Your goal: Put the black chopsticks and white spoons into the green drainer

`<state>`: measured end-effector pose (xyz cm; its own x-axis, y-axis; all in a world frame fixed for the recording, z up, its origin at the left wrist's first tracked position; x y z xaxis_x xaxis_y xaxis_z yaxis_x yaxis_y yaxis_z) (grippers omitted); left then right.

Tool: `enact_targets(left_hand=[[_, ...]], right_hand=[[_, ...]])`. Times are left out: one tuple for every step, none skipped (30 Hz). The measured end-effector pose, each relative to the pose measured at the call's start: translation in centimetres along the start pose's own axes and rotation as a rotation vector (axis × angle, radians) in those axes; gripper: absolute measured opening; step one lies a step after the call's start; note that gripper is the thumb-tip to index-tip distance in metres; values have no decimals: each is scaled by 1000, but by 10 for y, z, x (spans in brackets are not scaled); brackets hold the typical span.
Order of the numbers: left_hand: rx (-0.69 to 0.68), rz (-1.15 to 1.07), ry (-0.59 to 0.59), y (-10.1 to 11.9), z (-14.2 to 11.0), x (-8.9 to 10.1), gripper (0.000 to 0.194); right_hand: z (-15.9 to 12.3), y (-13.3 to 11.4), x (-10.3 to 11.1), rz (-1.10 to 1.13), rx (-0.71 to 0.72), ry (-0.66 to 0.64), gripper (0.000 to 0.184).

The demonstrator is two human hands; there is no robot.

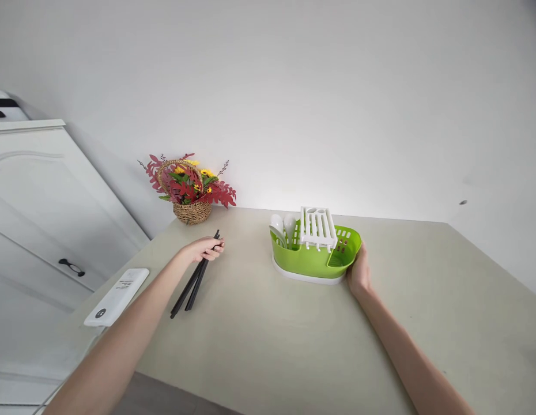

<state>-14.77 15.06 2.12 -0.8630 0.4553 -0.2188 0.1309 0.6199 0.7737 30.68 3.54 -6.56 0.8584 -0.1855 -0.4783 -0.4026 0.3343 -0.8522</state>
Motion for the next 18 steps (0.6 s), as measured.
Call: enact_targets(left_hand=[[0,32,18,-3,0,4,23],[-5,65,38,-5,0,7,24],[-13,99,60,-6,0,10,26],[-24,134,85,-7,0,13,28],[-38,170,111,-8,0,15,30],[-53,206,138,-9,0,17,31],[-70,244,168,-10,0,18,33],[-87,283,198,-11,1,19,34],[-103,324,232,-11,1,19,34],[-117,366,269,-12,1,20,33],[-130,410,310,-13,1,20,32],[-142,458,354,-13,1,20,31],[-153,509,400,-14,0,20,29],[-163,563,447,-14,-1,19,27],[-171,622,494,-14,-2,18,26],[-178,683,539,-14,-4,17,25],[-183,745,579,-14,-6,16,25],[-185,808,614,-14,-7,14,25]], right_hand=[[1,0,0,-3,-1,6,50],[2,1,1,-5,-3,11,50],[3,1,1,-6,-6,11,51],[4,2,0,-6,-8,9,51],[4,2,0,-5,-12,5,52],[5,3,0,-4,-14,1,53],[5,3,0,-2,-16,-1,53],[5,3,0,-2,-16,-3,53],[5,3,0,-2,-16,-3,53],[5,3,0,-3,-16,-5,53],[4,3,1,-4,-16,-6,53],[4,3,1,-6,-16,-7,53],[4,3,1,-7,-16,-8,53],[3,2,1,-9,-15,-9,54],[3,2,0,-11,-14,-10,54],[3,2,0,-14,-12,-12,55],[3,1,-1,-17,-11,-17,56],[4,0,-2,-21,-10,-22,56]])
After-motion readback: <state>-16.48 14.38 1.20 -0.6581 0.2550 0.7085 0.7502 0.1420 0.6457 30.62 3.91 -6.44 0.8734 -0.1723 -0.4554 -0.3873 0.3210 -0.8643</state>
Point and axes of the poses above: each hand's wrist, its own z-axis towards the middle knuckle, its own x-axis out of the back of the hand, y = z × x, the point moved 6 cm from there along z, towards the middle knuckle, and after that the axes turned 15 degrees about -y, right-handed, at the moved point
